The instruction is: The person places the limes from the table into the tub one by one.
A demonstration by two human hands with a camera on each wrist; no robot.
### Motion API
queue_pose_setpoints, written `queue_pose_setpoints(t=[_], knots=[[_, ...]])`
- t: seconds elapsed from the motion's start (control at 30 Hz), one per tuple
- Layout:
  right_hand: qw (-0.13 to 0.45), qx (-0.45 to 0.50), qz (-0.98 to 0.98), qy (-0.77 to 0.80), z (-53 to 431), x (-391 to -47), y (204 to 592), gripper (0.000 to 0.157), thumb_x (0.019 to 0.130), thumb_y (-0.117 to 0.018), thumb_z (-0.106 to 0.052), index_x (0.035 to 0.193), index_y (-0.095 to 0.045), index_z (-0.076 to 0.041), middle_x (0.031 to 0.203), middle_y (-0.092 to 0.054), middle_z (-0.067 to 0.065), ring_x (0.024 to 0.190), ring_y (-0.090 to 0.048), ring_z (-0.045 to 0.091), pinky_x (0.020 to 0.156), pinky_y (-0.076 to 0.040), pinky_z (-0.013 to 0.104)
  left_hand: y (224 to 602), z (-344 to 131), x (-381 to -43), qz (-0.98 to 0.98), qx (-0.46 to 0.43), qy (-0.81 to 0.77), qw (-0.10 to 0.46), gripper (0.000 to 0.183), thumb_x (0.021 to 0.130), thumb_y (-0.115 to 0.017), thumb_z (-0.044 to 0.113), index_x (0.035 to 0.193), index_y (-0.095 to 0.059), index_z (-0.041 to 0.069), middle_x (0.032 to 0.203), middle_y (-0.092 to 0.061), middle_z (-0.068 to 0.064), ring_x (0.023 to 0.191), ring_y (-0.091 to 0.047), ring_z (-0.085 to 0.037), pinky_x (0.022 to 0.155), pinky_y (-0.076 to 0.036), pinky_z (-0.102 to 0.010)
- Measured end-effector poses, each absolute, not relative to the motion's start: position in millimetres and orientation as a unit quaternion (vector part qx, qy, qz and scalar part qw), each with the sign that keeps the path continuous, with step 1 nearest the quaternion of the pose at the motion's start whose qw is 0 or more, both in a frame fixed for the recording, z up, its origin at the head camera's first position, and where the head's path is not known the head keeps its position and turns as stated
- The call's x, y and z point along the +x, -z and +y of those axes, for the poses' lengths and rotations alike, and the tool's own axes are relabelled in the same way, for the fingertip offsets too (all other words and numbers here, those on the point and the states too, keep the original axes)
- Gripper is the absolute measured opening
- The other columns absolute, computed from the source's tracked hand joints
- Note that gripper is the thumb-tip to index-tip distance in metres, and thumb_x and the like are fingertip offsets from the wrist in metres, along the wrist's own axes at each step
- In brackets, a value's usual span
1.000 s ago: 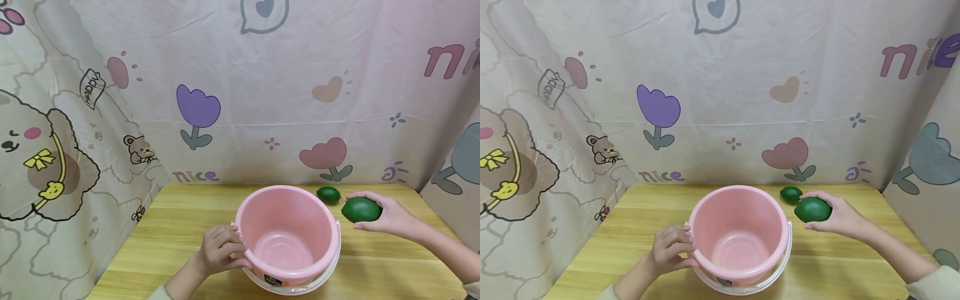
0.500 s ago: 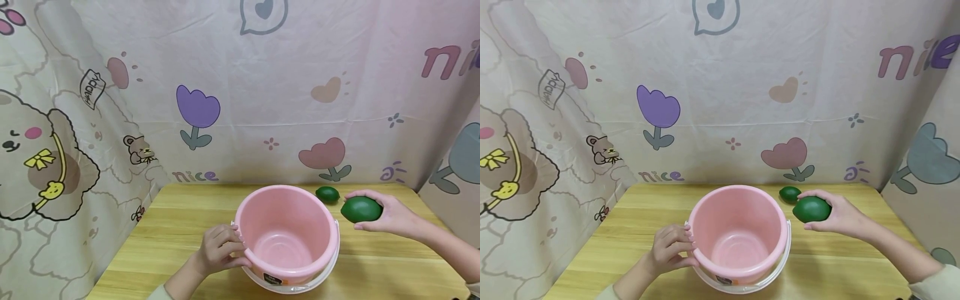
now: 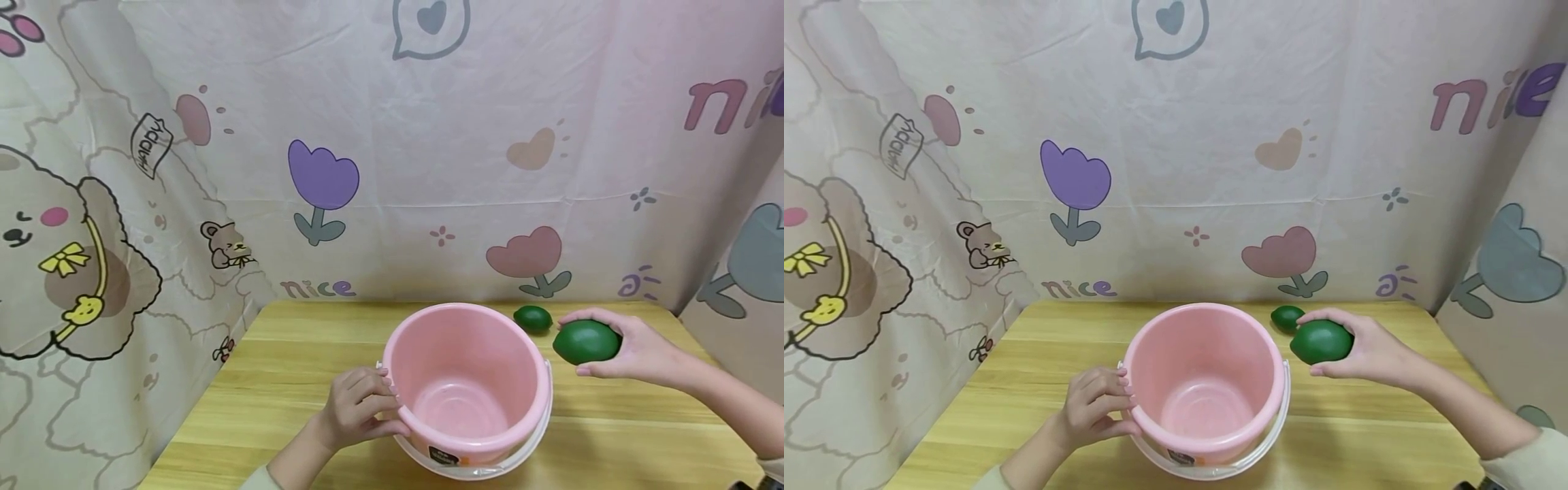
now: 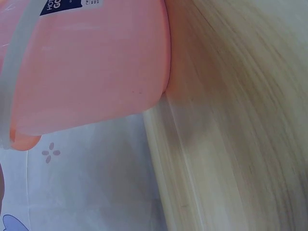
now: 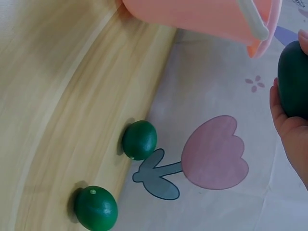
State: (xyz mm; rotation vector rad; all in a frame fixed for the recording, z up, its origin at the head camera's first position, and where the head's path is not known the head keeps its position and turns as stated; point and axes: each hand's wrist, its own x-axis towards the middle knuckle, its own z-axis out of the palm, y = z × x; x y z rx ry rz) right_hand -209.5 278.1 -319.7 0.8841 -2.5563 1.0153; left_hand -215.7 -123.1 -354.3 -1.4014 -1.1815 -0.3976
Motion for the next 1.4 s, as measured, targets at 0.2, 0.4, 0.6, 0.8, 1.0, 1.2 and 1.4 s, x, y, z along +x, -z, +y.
queue_pose_setpoints(t=[0.2, 0.4, 0.6, 0.8, 1.0, 1.2, 1.4], knots=[[0.112, 0.326, -0.87, -0.351, 274.3, -208.8, 313.2, 0.06, 0.06, -0.083, -0.012, 0.114, -0.057, -0.015, 0.104, -0.06, -0.014, 0.081, -0.058, 0.003, 0.06, -0.051, 0.02, 353.8, -123.3, -215.7, -0.507, -0.603, 0.172, 0.592, 0.038, 0.081, -0.062, 0.045, 0.066, -0.061, 0.01, 0.064, -0.057, 0.003, 0.061, -0.055, -0.011, 0.062, -0.056, -0.021], [0.105, 0.335, -0.872, -0.342, 271.2, -208.3, 308.6, 0.059, 0.061, -0.083, -0.014, 0.113, -0.057, -0.019, 0.105, -0.06, -0.013, 0.082, -0.058, 0.003, 0.061, -0.052, 0.02, 353.6, -122.5, -215.5, -0.506, -0.601, 0.172, 0.594, 0.038, 0.081, -0.062, 0.045, 0.067, -0.061, 0.01, 0.064, -0.058, 0.003, 0.062, -0.055, -0.011, 0.062, -0.056, -0.021], [0.091, 0.342, -0.868, -0.349, 267.9, -208.4, 306.5, 0.058, 0.062, -0.083, -0.015, 0.114, -0.056, -0.02, 0.105, -0.061, -0.011, 0.082, -0.059, 0.004, 0.062, -0.053, 0.021, 353.9, -122.5, -215.6, -0.505, -0.602, 0.174, 0.594, 0.039, 0.081, -0.062, 0.045, 0.067, -0.061, 0.009, 0.064, -0.057, 0.003, 0.061, -0.056, -0.011, 0.062, -0.056, -0.022], [0.087, 0.348, -0.867, -0.347, 264.1, -211.1, 303.2, 0.058, 0.062, -0.082, -0.016, 0.113, -0.056, -0.02, 0.102, -0.061, -0.007, 0.077, -0.06, 0.006, 0.058, -0.053, 0.022, 354.3, -122.4, -215.1, -0.503, -0.601, 0.177, 0.595, 0.039, 0.081, -0.062, 0.045, 0.066, -0.061, 0.009, 0.064, -0.057, 0.003, 0.06, -0.056, -0.011, 0.062, -0.056, -0.023], [0.075, 0.332, -0.874, -0.346, 261.2, -211.3, 299.8, 0.057, 0.063, -0.082, -0.019, 0.113, -0.056, -0.022, 0.102, -0.06, -0.006, 0.075, -0.06, 0.007, 0.058, -0.053, 0.022, 353.7, -121.7, -215.5, -0.502, -0.602, 0.177, 0.594, 0.039, 0.081, -0.062, 0.045, 0.066, -0.061, 0.009, 0.064, -0.057, 0.003, 0.061, -0.056, -0.011, 0.062, -0.056, -0.023], [0.062, 0.334, -0.869, -0.36, 256.9, -212.5, 300.5, 0.057, 0.064, -0.082, -0.018, 0.114, -0.056, -0.021, 0.103, -0.06, -0.003, 0.076, -0.06, 0.008, 0.058, -0.054, 0.024, 353.6, -122.0, -215.6, -0.502, -0.601, 0.177, 0.595, 0.039, 0.081, -0.062, 0.045, 0.066, -0.061, 0.009, 0.064, -0.057, 0.003, 0.06, -0.055, -0.011, 0.062, -0.056, -0.023], [0.052, 0.33, -0.866, -0.373, 252.3, -213.6, 299.1, 0.057, 0.064, -0.082, -0.018, 0.114, -0.055, -0.022, 0.102, -0.06, 0.0, 0.076, -0.061, 0.009, 0.057, -0.055, 0.025, 354.2, -122.2, -215.5, -0.504, -0.601, 0.181, 0.594, 0.038, 0.081, -0.062, 0.045, 0.066, -0.061, 0.01, 0.064, -0.057, 0.002, 0.06, -0.055, -0.01, 0.063, -0.056, -0.023]])
